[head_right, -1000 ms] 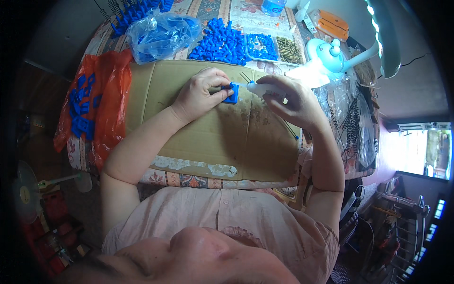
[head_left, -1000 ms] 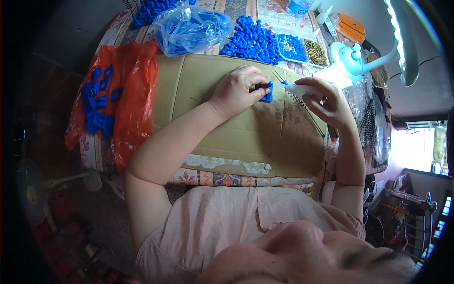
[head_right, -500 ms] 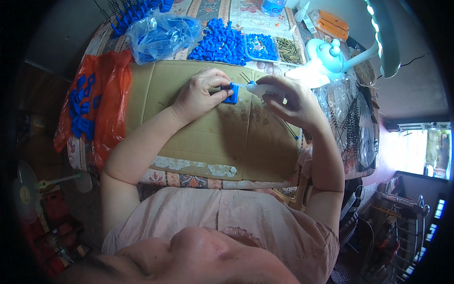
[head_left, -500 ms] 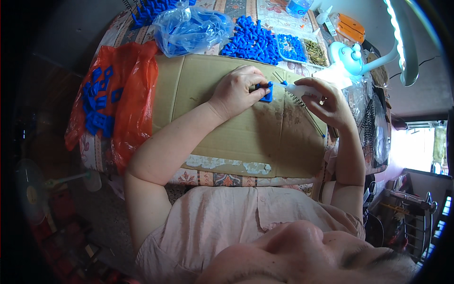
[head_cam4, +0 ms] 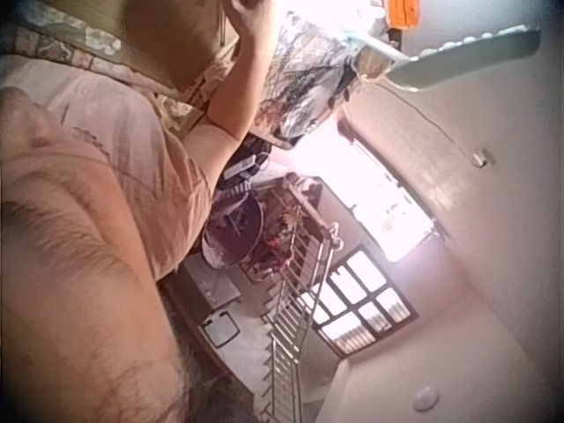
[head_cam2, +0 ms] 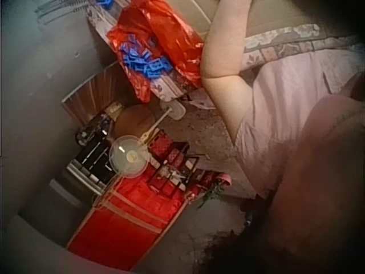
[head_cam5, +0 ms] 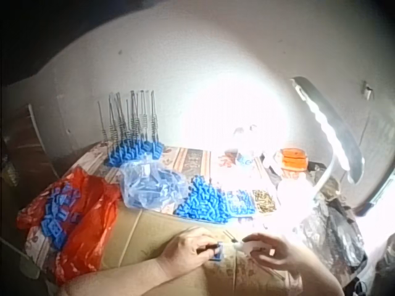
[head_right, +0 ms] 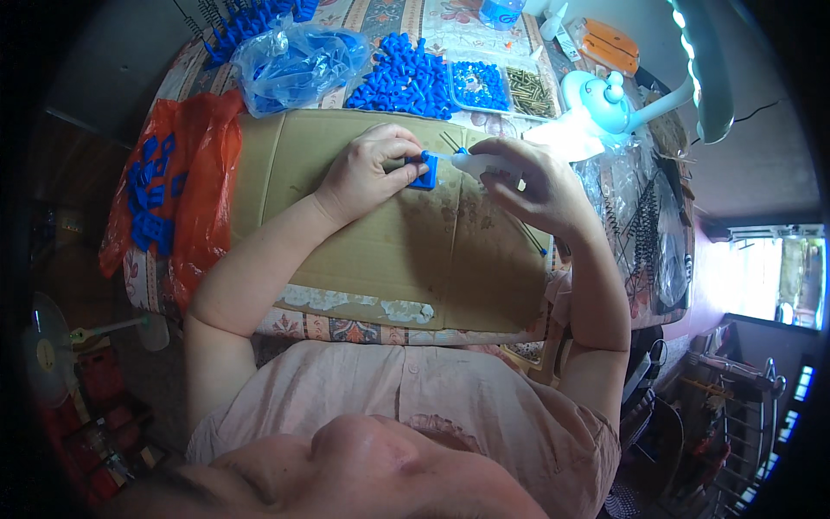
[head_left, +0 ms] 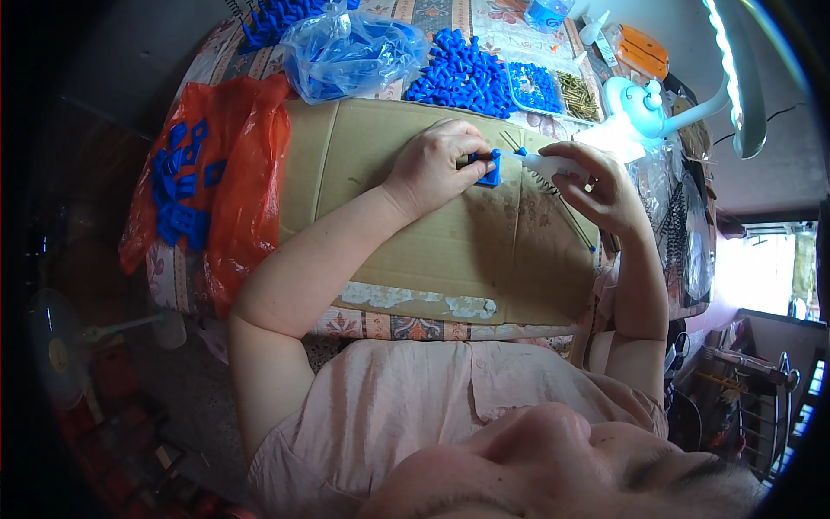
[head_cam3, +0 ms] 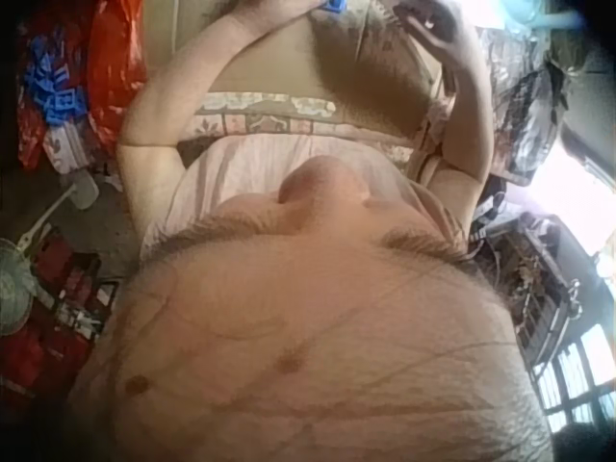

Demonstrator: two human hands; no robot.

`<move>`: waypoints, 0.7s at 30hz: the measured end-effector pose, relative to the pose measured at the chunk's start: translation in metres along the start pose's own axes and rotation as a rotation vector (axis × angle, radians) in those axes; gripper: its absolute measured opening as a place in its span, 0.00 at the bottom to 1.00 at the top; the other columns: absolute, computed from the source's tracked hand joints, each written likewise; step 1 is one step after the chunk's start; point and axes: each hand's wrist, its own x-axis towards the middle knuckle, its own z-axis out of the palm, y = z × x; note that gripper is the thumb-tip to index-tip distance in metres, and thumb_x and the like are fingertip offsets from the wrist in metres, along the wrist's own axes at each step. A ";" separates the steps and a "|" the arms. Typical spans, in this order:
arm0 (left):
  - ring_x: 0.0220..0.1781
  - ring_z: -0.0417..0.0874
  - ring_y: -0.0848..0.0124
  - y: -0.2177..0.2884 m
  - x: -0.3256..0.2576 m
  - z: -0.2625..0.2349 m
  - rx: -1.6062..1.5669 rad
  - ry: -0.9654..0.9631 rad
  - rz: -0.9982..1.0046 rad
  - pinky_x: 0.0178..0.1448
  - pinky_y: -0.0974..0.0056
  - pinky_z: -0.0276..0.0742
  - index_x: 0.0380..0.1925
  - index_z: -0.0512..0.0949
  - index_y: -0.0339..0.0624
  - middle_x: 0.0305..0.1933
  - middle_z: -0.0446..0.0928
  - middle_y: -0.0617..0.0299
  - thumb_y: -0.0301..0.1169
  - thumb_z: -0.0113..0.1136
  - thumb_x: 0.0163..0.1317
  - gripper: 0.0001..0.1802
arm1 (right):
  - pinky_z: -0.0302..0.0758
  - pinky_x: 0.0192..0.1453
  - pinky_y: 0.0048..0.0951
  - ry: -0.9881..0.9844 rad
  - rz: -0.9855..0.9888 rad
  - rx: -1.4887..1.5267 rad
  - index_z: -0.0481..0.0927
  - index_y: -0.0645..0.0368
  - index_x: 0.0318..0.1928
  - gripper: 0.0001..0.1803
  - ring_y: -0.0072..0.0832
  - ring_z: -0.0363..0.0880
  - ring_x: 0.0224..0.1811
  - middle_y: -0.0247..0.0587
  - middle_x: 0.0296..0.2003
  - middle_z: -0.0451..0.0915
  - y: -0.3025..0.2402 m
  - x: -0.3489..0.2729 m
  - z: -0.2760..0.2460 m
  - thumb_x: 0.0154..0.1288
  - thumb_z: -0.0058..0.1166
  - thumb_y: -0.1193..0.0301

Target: The person assembles small blue plastic parts with metal springs and screws using a screwdriver.

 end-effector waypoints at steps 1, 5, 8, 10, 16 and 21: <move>0.42 0.80 0.59 0.000 -0.001 0.000 0.000 0.004 -0.002 0.48 0.61 0.76 0.31 0.80 0.36 0.38 0.79 0.56 0.27 0.68 0.54 0.08 | 0.73 0.42 0.27 -0.003 0.000 0.002 0.78 0.62 0.50 0.17 0.27 0.78 0.36 0.40 0.35 0.81 0.000 0.000 0.000 0.57 0.55 0.78; 0.42 0.80 0.59 0.001 -0.001 0.000 0.007 -0.001 -0.007 0.49 0.61 0.75 0.31 0.80 0.36 0.38 0.79 0.56 0.27 0.68 0.54 0.08 | 0.73 0.42 0.27 0.026 -0.009 0.017 0.78 0.63 0.49 0.17 0.26 0.77 0.36 0.40 0.35 0.81 0.003 -0.001 0.001 0.57 0.54 0.78; 0.42 0.80 0.59 0.001 -0.001 0.000 0.006 0.000 -0.006 0.49 0.61 0.75 0.31 0.79 0.36 0.38 0.79 0.56 0.27 0.68 0.54 0.08 | 0.73 0.43 0.26 0.018 0.000 0.008 0.79 0.63 0.49 0.17 0.25 0.77 0.36 0.40 0.35 0.81 -0.001 -0.002 -0.001 0.57 0.54 0.78; 0.42 0.80 0.59 0.001 -0.001 0.000 0.011 0.003 -0.003 0.49 0.61 0.76 0.31 0.80 0.36 0.38 0.79 0.56 0.27 0.68 0.53 0.08 | 0.73 0.45 0.26 0.045 -0.016 0.033 0.79 0.63 0.49 0.17 0.24 0.77 0.38 0.40 0.36 0.81 -0.001 -0.003 -0.001 0.57 0.53 0.79; 0.42 0.80 0.60 0.001 0.000 0.000 0.011 0.001 0.003 0.49 0.62 0.76 0.31 0.79 0.36 0.39 0.79 0.56 0.26 0.67 0.53 0.08 | 0.75 0.53 0.28 0.090 0.051 0.415 0.74 0.63 0.56 0.20 0.25 0.78 0.48 0.39 0.50 0.78 0.013 -0.008 0.003 0.65 0.56 0.71; 0.42 0.80 0.60 0.002 0.000 -0.001 0.009 -0.008 -0.005 0.49 0.62 0.76 0.31 0.79 0.35 0.38 0.79 0.56 0.26 0.67 0.53 0.08 | 0.74 0.54 0.25 0.074 0.069 0.688 0.72 0.64 0.58 0.23 0.25 0.77 0.49 0.40 0.53 0.76 0.020 -0.005 -0.004 0.66 0.57 0.68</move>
